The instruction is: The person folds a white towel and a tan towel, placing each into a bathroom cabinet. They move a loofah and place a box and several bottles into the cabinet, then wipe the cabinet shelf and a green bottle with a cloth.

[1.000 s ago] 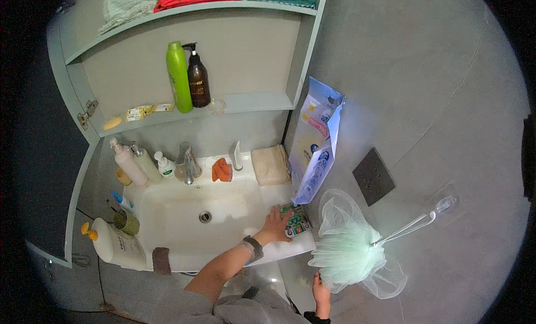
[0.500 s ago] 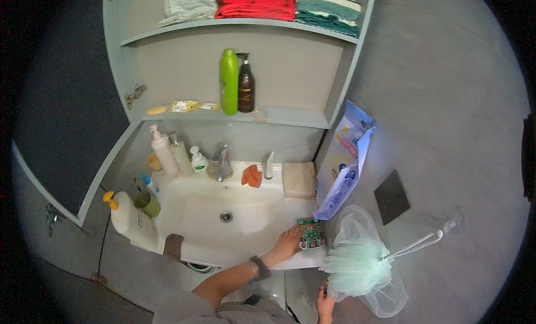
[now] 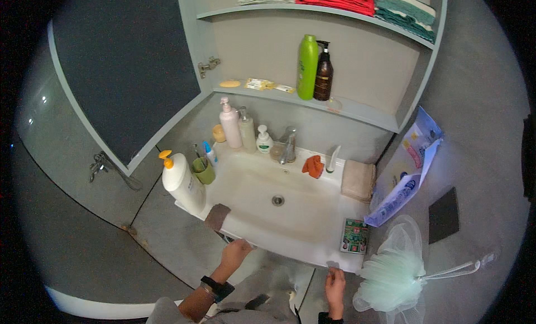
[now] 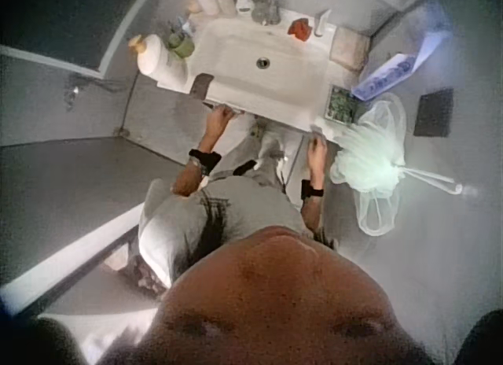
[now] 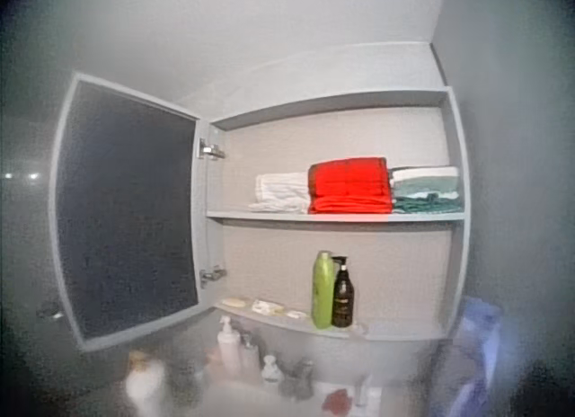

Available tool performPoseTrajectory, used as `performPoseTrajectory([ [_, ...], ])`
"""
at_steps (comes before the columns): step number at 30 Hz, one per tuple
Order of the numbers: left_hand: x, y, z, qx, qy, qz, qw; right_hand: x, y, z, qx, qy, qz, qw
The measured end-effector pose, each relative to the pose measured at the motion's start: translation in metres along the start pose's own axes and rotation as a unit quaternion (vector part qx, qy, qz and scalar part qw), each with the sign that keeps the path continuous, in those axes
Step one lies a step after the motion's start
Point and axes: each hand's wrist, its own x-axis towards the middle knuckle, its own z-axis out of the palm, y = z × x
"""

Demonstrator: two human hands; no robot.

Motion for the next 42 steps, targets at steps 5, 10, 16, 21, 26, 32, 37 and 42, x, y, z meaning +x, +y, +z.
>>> performPoseTrajectory([
  [5, -0.009, -0.002, -0.01, -0.032, 0.062, 0.054, 0.996, 0.019, -0.043, 0.008, -0.006, -0.008, -0.054, 0.999],
  [10, 0.02, -0.001, -0.012, -0.028, 0.03, 0.097, 0.994, 0.024, -0.038, 0.015, -0.045, -0.007, -0.083, 0.996],
  [16, 0.058, -0.03, -0.042, -0.084, 0.014, 0.143, 0.986, 0.021, -0.048, 0.019, -0.153, 0.086, -0.016, 0.984],
  [21, 0.082, -0.078, -0.074, -0.1, -0.01, 0.137, 0.985, 0.027, -0.074, 0.052, -0.107, 0.197, 0.053, 0.973],
  [26, 0.11, -0.088, -0.095, -0.101, -0.044, 0.195, 0.975, 0.03, -0.057, 0.065, -0.165, 0.256, 0.069, 0.95],
  [32, 0.135, -0.095, -0.1, -0.12, -0.094, 0.201, 0.968, 0.079, -0.038, 0.037, -0.256, 0.22, 0.188, 0.922],
  [37, 0.149, -0.083, -0.1, -0.108, -0.081, 0.209, 0.969, 0.113, 0.002, 0.032, -0.309, 0.239, 0.257, 0.884],
  [42, 0.149, -0.081, -0.098, -0.093, -0.051, 0.217, 0.97, 0.125, -0.004, 0.034, -0.316, 0.228, 0.31, 0.867],
])
